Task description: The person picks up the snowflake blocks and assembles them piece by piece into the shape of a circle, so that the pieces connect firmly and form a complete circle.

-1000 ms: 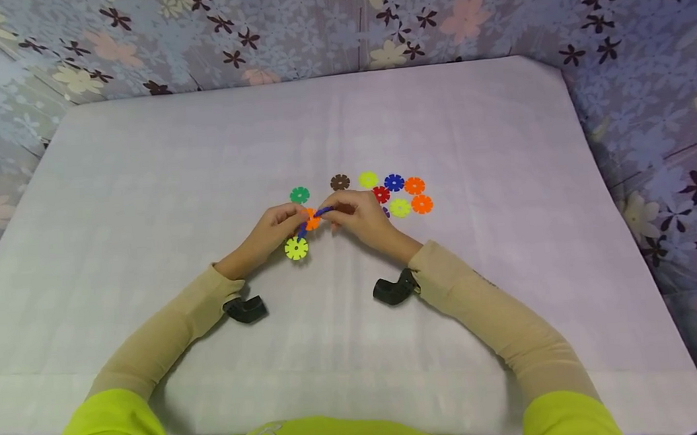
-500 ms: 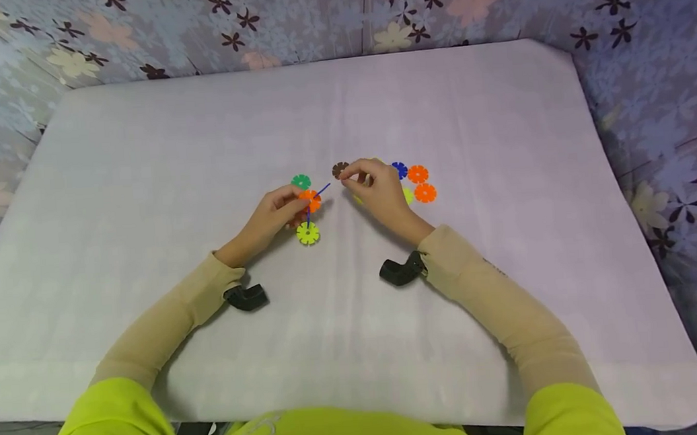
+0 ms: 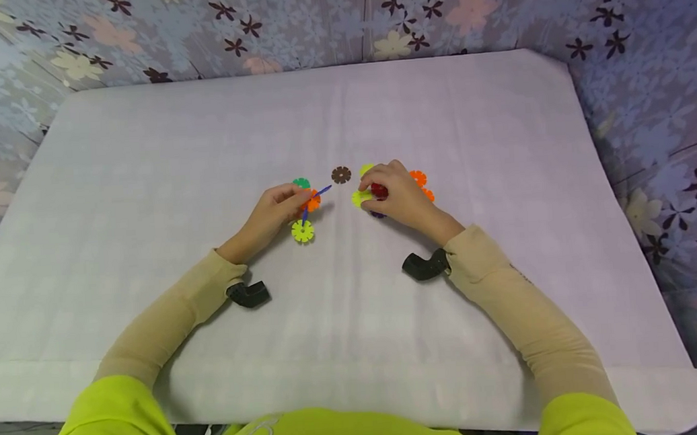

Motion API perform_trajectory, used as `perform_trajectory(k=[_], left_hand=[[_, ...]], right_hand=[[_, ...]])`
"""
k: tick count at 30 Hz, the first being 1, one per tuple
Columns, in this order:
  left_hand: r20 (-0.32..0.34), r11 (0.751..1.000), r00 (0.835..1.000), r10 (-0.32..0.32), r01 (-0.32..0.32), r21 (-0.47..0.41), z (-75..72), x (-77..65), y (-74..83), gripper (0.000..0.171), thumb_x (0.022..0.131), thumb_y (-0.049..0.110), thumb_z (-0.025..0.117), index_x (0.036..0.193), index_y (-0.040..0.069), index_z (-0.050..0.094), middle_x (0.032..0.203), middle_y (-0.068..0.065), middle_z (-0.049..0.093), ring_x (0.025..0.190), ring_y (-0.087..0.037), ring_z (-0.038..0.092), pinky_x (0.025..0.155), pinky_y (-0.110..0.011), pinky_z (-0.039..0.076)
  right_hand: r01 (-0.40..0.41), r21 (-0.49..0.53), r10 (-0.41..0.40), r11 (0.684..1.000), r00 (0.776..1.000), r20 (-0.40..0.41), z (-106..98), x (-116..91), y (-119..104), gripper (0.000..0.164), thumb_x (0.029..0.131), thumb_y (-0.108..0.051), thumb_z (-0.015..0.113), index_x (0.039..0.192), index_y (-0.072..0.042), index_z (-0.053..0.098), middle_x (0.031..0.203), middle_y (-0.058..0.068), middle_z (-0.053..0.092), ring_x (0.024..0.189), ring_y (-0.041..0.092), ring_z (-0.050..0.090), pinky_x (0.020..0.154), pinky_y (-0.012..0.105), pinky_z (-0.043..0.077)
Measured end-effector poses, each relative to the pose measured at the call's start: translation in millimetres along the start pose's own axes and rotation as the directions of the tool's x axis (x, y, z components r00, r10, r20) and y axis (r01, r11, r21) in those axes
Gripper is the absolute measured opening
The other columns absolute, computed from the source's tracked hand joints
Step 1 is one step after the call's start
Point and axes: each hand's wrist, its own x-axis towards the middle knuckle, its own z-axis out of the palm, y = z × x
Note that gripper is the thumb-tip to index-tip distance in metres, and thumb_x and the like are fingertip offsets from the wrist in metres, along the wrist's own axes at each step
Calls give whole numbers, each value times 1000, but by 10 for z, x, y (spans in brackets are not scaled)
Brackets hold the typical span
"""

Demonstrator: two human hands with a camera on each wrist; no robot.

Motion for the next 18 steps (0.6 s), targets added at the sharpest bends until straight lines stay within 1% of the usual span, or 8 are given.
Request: perform_trajectory(k=[3,6,9,11,12,14,16,18], left_hand=[[-22,997,998,-52,51,-52,3,17,9,13,87,13,59,83,0,59,76,-6,56,63,-15,48,61,-22,40],[-26,994,996,-87,85,-69,17,20,-4,11,86,9,59,87,-2,58,81,-7,60,64,-15,51,63,-23,43],[-31,994,996,-81,78,-75,13,5,-12,12,85,5,59,94,-4,57,78,-8,62,61,-15,51,61,-22,42],[-24,993,997,-78,75,-87,13,2,-21,17,85,4,59,100,-4,57,77,-8,63,60,-15,51,60,-22,43],[-17,993,997,-75,74,-90,16,2,-24,19,85,4,60,102,-4,57,77,-8,63,60,-15,50,60,-23,42],[-6,994,997,-77,76,-85,21,5,-26,21,85,5,61,104,-4,58,79,-8,64,61,-14,51,60,-23,43],[2,995,997,-75,75,-71,24,7,-25,21,85,7,61,102,-5,60,80,-8,64,63,-14,52,62,-23,43],[9,997,998,-67,67,-44,21,10,-21,20,86,9,60,100,-5,62,80,-8,63,64,-14,51,62,-23,42]], right_hand=[[15,-16,-14,1000,1000,8,28,16,10,25,70,-7,76,92,-3,65,96,9,62,85,24,41,72,36,33],[0,-9,0,1000,1000,17,46,1,8,27,72,-7,75,96,-3,65,95,8,61,85,23,40,71,35,33],[12,33,-12,999,1000,-11,68,8,-15,24,75,-4,71,98,-1,63,90,9,59,81,22,45,69,32,37],[3,112,2,994,999,-51,84,9,-37,21,77,-2,69,96,0,63,86,8,59,75,19,51,66,28,41],[-5,176,18,984,997,-71,92,8,-53,18,78,-1,68,96,2,62,83,10,59,70,18,53,63,26,43],[-30,314,63,949,993,-96,108,1,-89,17,80,1,65,96,4,61,78,13,61,64,17,57,58,25,46],[-50,451,103,891,990,-93,119,0,-131,18,82,3,62,99,8,57,76,20,61,58,17,58,54,26,47],[-56,526,113,849,991,-77,115,2,-207,20,84,6,57,103,11,53,73,26,59,54,18,57,52,26,47]])
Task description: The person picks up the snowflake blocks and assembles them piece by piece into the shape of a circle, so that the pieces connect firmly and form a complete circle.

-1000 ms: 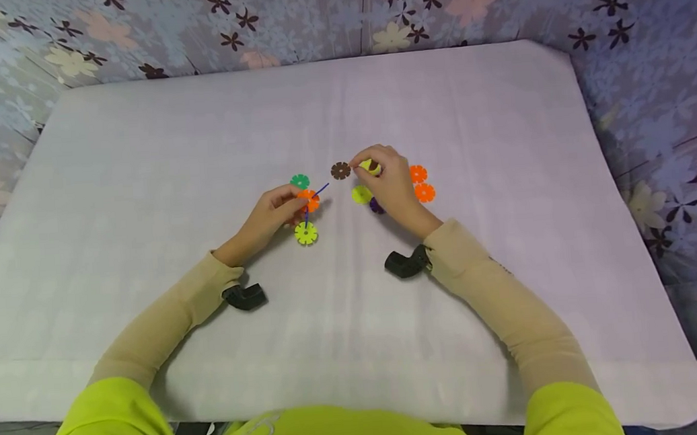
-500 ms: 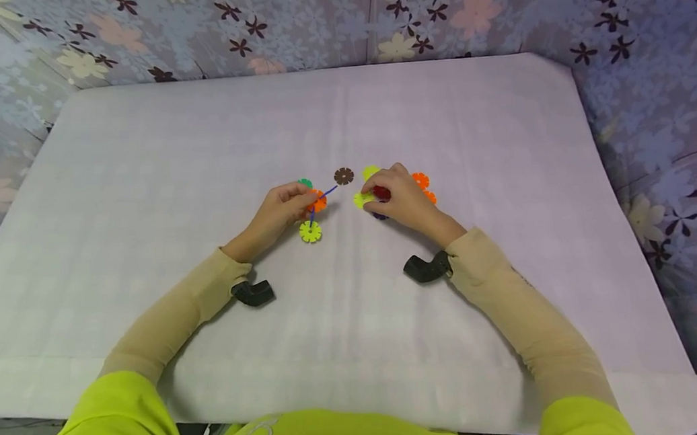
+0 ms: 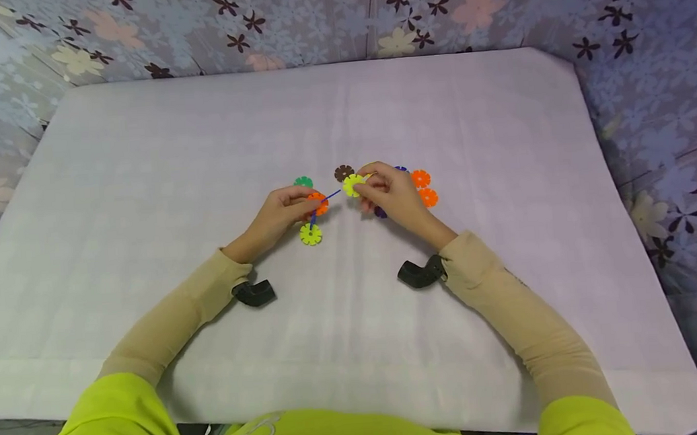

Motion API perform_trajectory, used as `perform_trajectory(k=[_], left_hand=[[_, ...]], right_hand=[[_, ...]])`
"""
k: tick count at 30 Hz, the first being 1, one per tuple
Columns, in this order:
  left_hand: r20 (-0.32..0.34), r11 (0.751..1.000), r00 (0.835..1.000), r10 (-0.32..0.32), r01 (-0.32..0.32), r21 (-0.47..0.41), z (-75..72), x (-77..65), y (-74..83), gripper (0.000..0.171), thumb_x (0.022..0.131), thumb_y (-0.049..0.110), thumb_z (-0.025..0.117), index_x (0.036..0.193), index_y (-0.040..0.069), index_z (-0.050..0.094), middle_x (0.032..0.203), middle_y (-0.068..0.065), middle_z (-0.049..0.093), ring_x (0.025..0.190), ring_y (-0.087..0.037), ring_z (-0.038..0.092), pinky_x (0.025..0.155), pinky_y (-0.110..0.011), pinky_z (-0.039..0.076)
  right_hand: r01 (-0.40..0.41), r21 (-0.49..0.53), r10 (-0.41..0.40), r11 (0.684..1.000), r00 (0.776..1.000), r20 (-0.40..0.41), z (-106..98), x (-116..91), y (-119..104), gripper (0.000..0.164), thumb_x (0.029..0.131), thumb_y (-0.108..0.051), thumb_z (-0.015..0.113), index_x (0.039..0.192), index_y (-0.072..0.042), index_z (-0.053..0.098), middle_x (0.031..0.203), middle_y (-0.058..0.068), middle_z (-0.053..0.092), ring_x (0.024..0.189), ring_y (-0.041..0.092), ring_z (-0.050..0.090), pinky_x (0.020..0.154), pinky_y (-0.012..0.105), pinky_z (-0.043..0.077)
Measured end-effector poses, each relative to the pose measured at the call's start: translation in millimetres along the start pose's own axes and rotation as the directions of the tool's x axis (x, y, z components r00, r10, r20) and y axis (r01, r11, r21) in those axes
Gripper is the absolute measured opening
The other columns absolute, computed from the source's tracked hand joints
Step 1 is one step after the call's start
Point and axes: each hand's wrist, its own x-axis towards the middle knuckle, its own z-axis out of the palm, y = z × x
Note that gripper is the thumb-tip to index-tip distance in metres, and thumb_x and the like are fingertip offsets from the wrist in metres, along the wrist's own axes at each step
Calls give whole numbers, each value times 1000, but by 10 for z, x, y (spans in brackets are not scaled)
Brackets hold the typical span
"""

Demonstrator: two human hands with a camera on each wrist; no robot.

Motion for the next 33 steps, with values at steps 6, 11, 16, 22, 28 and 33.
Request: perform_trajectory(k=[6,11,16,22,28,33], left_hand=[[14,999,1000,18,-18,47,0,3,7,21,87,11,59,98,-7,63,77,-8,61,64,-15,51,62,-23,43],[17,997,1000,13,-14,80,6,4,12,21,85,10,61,96,-8,63,73,-5,63,62,-14,52,61,-23,44],[-6,994,1000,30,-29,103,27,-3,7,20,86,9,61,95,-9,62,68,-4,61,59,-13,51,60,-22,43],[-8,994,999,41,-40,101,48,-9,-3,20,86,8,60,95,-10,62,68,-4,61,60,-12,51,60,-23,43],[16,988,998,65,-67,141,53,-19,-4,19,86,8,60,94,-9,62,69,-3,61,60,-13,50,61,-24,43],[25,985,997,72,-75,152,41,-20,-10,19,87,8,59,94,-9,62,70,-3,61,61,-12,49,60,-23,41]], right_hand=[[7,-38,-6,999,1000,29,58,-30,-174,22,87,8,51,108,15,52,70,28,55,51,22,52,48,25,44],[5,-100,0,995,999,48,65,-40,-220,24,87,6,52,109,14,53,68,27,54,51,24,49,47,25,40],[-26,-96,30,995,999,43,66,-48,-256,22,87,4,54,108,13,55,68,27,54,50,21,46,46,24,38],[-55,-70,58,996,997,52,50,-55,-219,22,87,3,55,107,12,56,68,26,55,50,18,48,46,22,39],[-72,-44,75,996,995,66,43,-43,-8,20,87,-1,57,105,8,58,68,20,59,51,17,50,47,23,42],[-102,31,99,994,990,98,70,-42,-8,18,89,-1,53,103,11,55,69,19,58,53,15,51,48,23,42]])
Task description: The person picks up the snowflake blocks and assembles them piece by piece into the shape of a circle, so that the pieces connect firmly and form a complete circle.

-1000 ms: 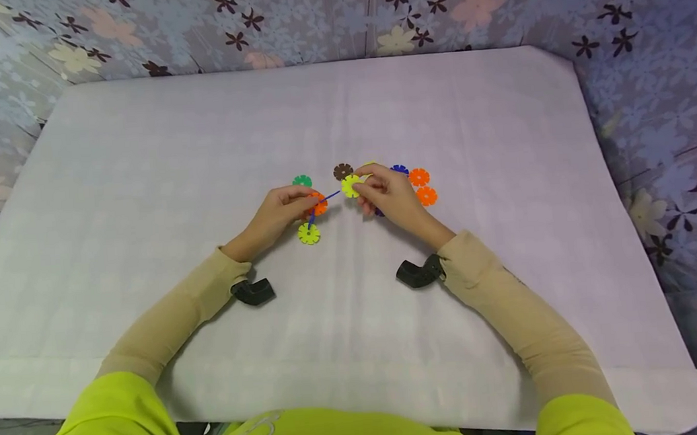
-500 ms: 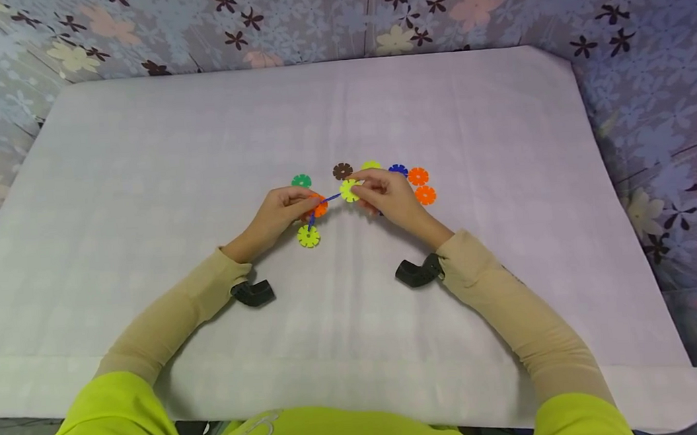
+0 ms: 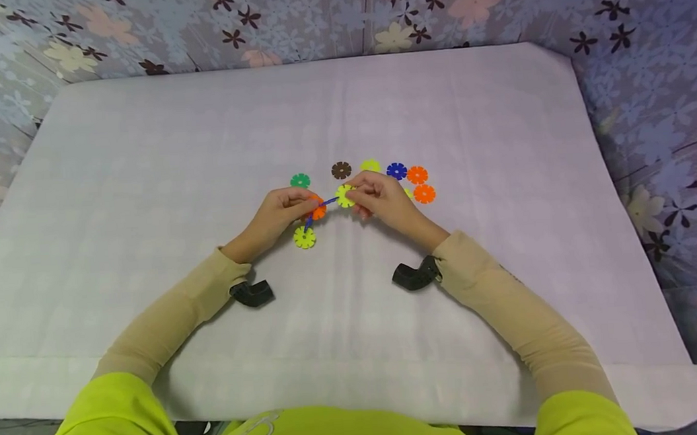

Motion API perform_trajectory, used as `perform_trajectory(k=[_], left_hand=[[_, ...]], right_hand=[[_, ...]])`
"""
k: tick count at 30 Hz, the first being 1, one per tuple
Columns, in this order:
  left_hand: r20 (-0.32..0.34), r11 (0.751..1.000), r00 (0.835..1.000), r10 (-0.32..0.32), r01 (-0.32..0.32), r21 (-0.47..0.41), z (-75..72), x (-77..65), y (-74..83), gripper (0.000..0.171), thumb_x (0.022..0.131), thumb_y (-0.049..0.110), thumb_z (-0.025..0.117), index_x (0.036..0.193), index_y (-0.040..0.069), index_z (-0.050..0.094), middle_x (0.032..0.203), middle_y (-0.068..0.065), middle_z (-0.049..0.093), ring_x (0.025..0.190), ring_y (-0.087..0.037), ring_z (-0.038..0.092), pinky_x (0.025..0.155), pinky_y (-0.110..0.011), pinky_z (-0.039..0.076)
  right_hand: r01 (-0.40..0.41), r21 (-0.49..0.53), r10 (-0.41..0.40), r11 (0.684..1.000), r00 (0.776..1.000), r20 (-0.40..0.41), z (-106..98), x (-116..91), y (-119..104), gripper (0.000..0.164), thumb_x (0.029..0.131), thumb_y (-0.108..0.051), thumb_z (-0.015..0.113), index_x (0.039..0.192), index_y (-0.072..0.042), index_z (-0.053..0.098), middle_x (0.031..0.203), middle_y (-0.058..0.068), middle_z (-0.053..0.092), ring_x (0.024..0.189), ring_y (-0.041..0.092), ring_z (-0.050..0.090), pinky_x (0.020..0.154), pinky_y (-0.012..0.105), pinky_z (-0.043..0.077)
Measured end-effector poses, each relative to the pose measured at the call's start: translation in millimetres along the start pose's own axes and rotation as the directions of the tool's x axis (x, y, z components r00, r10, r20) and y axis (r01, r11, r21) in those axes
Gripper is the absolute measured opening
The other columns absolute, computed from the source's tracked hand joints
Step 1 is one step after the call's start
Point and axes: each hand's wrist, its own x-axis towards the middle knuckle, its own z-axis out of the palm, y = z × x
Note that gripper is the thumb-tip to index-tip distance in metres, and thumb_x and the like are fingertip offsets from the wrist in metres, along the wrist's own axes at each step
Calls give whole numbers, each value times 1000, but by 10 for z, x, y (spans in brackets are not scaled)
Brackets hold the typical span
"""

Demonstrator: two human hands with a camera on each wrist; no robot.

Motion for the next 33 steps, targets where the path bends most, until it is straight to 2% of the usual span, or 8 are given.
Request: perform_trajectory(k=[5,11,16,21,25,28,30,33], left_hand=[[18,999,999,31,-32,5,-1,-6,-11,17,86,6,59,92,-9,62,68,-3,60,60,-12,48,58,-23,40],[30,999,999,27,-28,28,-6,-9,-7,16,87,6,59,91,-9,62,69,-3,60,60,-13,47,57,-23,39],[24,999,999,33,-34,33,-3,-4,-13,16,87,6,59,91,-8,62,69,-4,60,60,-13,47,56,-23,39],[95,996,995,35,-27,-81,13,-9,-37,13,88,4,55,93,-8,58,66,-7,58,57,-15,49,57,-24,41],[127,987,992,25,-5,-161,23,-18,-29,11,90,1,51,98,-6,50,71,-10,61,53,-17,52,57,-28,46],[108,994,994,12,-1,-109,31,-5,-10,15,92,7,51,102,-3,50,67,-12,60,48,-19,53,54,-29,46],[108,999,994,6,-1,-42,47,10,10,19,92,13,51,104,-1,52,63,-12,59,45,-21,52,49,-30,45],[111,999,994,5,-10,49,72,37,33,18,92,17,52,101,1,54,53,-9,53,39,-20,48,41,-28,42]], right_hand=[[-23,20,23,1000,1000,8,39,-35,-174,16,88,4,51,101,15,53,70,30,54,52,16,50,48,23,42],[-21,-2,21,1000,1000,3,65,-43,-183,16,86,6,54,99,14,55,67,27,55,50,15,48,47,22,42],[6,-66,-7,998,1000,-10,78,-43,-190,18,86,6,55,102,13,57,65,25,55,49,16,47,47,22,41],[-6,-119,-2,993,998,-63,91,-48,-206,26,88,1,55,112,8,57,66,25,54,52,22,46,50,23,41],[39,-96,-44,995,998,-49,103,-37,-200,31,89,3,51,119,9,51,70,27,54,55,27,47,51,25,40],[87,-68,-90,994,995,-42,117,-30,-178,29,87,9,50,116,12,48,76,27,55,58,28,51,51,25,41],[106,-52,-109,993,993,-48,127,-28,-155,24,86,11,51,109,14,48,78,26,56,60,27,54,54,24,44],[145,-110,-152,983,987,-56,97,-4,-66,16,85,8,54,100,11,54,82,20,59,65,26,56,60,24,46]])
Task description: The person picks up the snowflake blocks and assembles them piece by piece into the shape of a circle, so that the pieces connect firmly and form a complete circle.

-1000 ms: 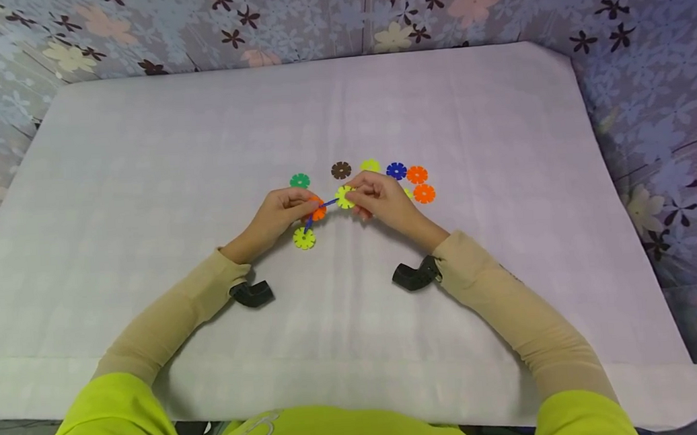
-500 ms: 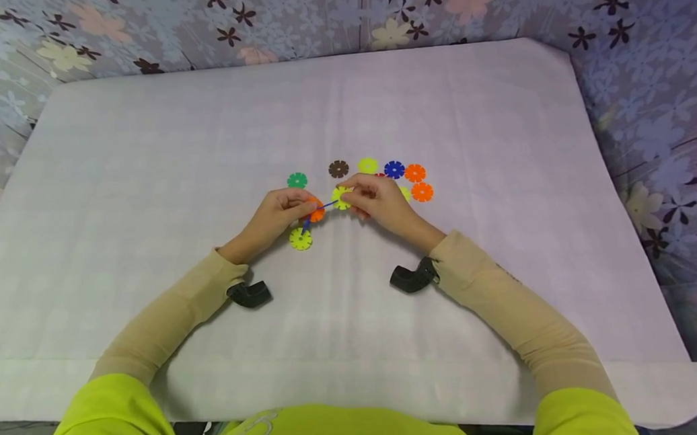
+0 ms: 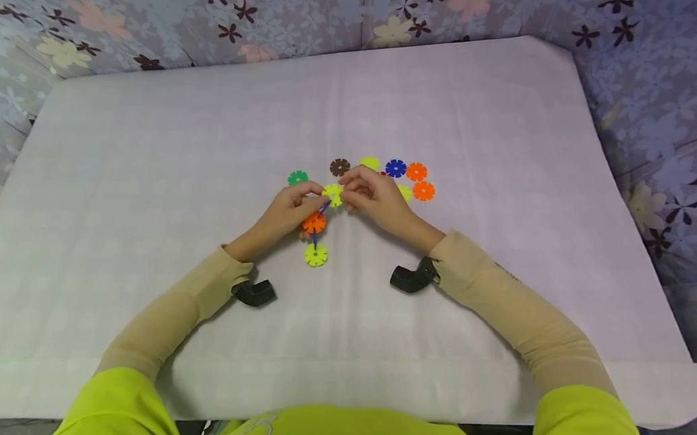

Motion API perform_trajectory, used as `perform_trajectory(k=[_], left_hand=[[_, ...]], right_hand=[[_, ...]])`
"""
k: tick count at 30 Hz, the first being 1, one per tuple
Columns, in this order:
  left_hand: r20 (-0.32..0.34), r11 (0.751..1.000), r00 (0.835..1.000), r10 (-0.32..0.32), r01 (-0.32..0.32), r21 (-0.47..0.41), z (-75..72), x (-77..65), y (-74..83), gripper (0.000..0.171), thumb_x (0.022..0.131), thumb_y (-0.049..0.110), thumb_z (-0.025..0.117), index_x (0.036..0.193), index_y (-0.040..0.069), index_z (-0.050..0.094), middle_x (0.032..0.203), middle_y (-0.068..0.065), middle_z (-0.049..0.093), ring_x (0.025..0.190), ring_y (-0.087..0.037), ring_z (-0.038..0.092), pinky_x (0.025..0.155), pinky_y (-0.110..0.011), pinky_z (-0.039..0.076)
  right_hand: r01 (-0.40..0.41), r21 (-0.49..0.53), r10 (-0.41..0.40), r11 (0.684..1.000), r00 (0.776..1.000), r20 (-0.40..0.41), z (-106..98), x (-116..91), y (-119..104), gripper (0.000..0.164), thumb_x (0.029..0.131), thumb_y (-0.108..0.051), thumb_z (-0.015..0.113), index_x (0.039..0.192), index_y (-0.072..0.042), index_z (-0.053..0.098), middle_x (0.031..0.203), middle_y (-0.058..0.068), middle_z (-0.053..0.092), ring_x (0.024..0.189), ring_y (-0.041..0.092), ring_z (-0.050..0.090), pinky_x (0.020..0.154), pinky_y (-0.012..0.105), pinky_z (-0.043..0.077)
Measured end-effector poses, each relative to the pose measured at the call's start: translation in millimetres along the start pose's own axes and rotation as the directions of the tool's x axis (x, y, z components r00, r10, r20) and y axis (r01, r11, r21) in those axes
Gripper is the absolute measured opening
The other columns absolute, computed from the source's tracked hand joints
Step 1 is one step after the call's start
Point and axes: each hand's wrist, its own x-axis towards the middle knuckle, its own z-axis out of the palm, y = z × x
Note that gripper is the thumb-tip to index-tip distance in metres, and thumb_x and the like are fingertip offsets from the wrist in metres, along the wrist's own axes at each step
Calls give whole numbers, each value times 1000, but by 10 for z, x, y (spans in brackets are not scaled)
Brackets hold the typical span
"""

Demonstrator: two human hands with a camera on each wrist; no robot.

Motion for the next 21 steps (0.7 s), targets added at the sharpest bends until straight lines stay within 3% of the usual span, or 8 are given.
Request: perform_trajectory(k=[3,5,9,12,15,17,21], left_hand=[[-19,998,1000,21,-20,53,11,10,21,14,91,13,54,96,0,55,49,-4,47,37,-15,42,39,-25,39],[-39,998,999,37,-35,54,8,0,26,12,90,9,54,95,-2,57,49,-3,47,37,-13,40,39,-23,37],[-81,998,995,57,-54,40,-2,-26,12,15,89,5,55,96,-7,59,54,-4,53,41,-10,38,42,-22,34],[-112,997,990,83,-82,14,-7,-41,7,14,87,3,57,94,-9,62,64,-6,59,49,-9,41,49,-21,36],[-128,992,985,118,-122,-27,-6,-39,1,13,85,0,58,90,-11,62,71,-7,60,57,-9,46,56,-21,39],[-130,989,983,133,-141,-54,-3,-32,-11,12,84,-1,58,89,-12,62,73,-6,61,59,-10,48,58,-21,40],[-129,987,985,118,-131,-94,10,-27,-26,11,85,-2,57,89,-12,60,74,-2,60,61,-10,48,58,-22,40]], right_hand=[[16,-125,-20,992,999,-32,-107,28,56,11,84,3,59,95,7,61,86,16,62,69,25,57,62,23,45],[-11,-248,2,969,999,-36,-214,53,37,10,82,0,63,92,3,65,88,13,63,71,23,56,64,24,43],[-85,-473,118,877,992,41,-401,84,-83,15,76,-3,70,91,-1,68,89,11,64,78,24,50,67,32,38],[-100,-559,204,823,971,128,-477,100,-142,21,73,-5,73,93,-2,68,90,10,64,83,25,47,71,36,36],[-79,-586,246,807,946,212,-509,112,-150,26,71,-4,74,97,-2,67,90,8,64,85,24,48,76,37,35],[-72,-578,262,813,931,253,-512,111,-130,28,70,-3,75,97,-2,66,90,6,64,86,23,52,79,36,36],[-54,-556,246,829,929,277,-485,95,-69,26,70,-2,74,95,-2,66,90,6,62,85,21,54,76,34,41]])
